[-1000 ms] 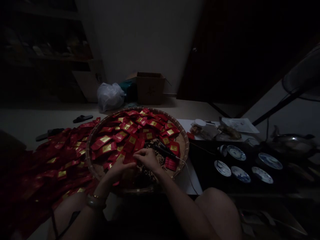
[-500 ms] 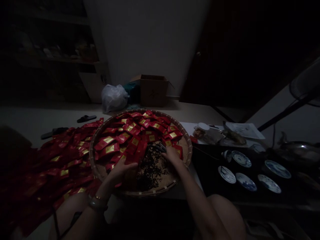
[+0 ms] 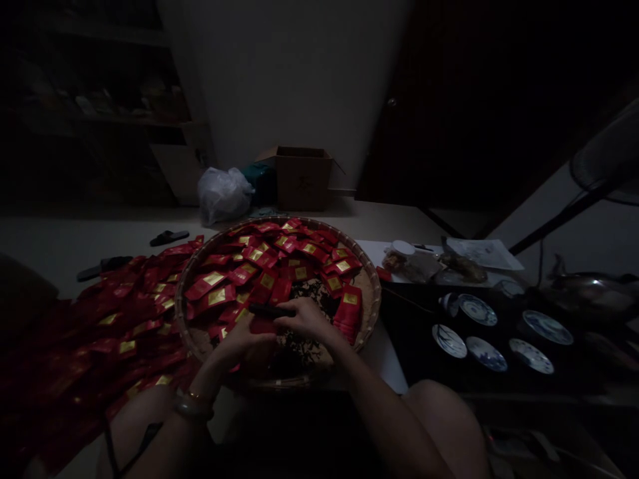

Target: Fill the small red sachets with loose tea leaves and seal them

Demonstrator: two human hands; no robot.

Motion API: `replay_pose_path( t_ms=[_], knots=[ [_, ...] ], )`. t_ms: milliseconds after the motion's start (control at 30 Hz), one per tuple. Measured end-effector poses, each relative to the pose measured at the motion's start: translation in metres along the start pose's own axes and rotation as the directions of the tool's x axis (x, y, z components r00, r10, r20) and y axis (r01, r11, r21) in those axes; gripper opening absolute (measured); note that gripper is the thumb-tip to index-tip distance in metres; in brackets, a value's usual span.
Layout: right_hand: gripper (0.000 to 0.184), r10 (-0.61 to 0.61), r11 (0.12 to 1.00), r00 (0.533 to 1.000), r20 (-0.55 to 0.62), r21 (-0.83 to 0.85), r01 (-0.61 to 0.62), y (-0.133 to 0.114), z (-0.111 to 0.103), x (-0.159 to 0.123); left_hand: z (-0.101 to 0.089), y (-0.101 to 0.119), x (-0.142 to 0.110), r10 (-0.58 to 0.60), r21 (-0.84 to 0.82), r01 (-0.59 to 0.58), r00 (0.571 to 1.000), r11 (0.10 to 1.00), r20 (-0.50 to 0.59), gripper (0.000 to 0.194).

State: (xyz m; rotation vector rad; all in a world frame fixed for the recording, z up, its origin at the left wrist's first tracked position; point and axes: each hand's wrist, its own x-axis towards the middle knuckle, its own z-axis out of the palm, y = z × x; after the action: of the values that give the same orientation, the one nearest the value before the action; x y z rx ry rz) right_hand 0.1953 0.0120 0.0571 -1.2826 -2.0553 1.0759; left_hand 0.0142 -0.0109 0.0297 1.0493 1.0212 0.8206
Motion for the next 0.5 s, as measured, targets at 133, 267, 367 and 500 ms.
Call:
replay_pose_path(
  t_ms=[133,267,367,500],
  knots=[
    [0.034,0.03,0.998,0.998,-0.061,0.047,-0.028,0.009,-0.007,0.001,-0.005,-0.001,-0.003,-0.118,0.009,0.118,0.986,0.993,0.117,0.044],
    [0.036,0.032,0.994,0.996,-0.088,0.102,-0.023,0.01,-0.015,-0.001,-0.008,-0.004,-0.004,-0.183,-0.038,0.198,0.95,0.979,0.254,0.048],
    [0.038,0.064,0.992,0.992,-0.111,0.119,-0.051,0.009,-0.016,-0.002,-0.008,-0.006,0.0,-0.154,-0.172,0.19,0.968,0.967,0.2,0.049],
    [0.036,0.068,0.994,0.991,-0.118,0.09,-0.057,0.008,-0.01,0.001,-0.008,-0.012,0.005,-0.214,-0.288,0.259,0.96,0.922,0.179,0.066]
  ],
)
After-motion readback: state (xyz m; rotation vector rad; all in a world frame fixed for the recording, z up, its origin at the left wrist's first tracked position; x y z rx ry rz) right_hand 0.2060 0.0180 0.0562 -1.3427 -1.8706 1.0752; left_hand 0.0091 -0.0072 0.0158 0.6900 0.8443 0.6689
